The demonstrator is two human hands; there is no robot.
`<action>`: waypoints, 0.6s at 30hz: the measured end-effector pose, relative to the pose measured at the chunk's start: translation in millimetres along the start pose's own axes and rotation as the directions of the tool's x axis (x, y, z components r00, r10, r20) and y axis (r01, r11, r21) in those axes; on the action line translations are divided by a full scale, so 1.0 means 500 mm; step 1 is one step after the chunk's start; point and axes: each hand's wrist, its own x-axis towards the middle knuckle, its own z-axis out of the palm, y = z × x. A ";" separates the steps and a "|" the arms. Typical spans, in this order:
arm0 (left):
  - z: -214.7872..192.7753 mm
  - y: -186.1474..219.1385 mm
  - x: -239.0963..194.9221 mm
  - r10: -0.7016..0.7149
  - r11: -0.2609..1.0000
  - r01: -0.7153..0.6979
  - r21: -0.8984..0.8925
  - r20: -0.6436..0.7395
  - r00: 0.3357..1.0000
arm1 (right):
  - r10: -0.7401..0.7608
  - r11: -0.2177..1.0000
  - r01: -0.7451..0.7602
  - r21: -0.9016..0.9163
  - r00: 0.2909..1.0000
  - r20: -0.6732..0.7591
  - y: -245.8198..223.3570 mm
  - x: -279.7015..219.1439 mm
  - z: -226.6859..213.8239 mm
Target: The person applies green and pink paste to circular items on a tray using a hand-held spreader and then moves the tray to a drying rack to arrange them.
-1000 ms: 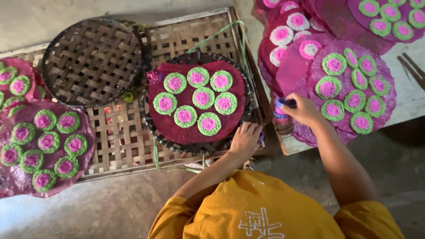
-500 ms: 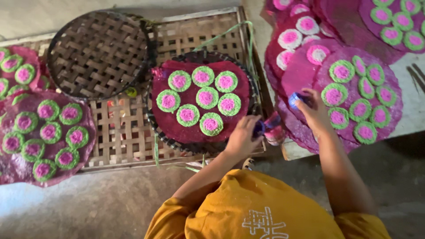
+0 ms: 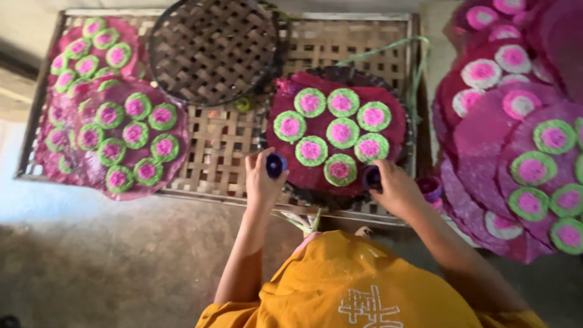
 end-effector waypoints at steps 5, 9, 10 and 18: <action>-0.011 -0.025 0.033 -0.099 0.995 0.099 0.005 0.106 0.989 | -0.076 0.997 0.079 0.009 0.977 -0.198 -0.029 0.018 -0.021; -0.011 -0.026 0.047 -0.007 0.997 -0.007 0.075 0.184 0.983 | -0.106 0.974 0.153 0.166 0.959 -0.264 -0.014 0.128 -0.014; -0.014 -0.028 0.045 -0.037 0.998 0.027 0.051 0.213 0.976 | -0.172 0.967 0.225 0.119 0.923 -0.345 -0.005 0.175 -0.003; 0.018 -0.044 0.039 0.037 0.999 -0.037 0.002 0.146 0.989 | 0.052 0.984 0.031 0.174 0.890 -0.452 0.119 0.569 0.123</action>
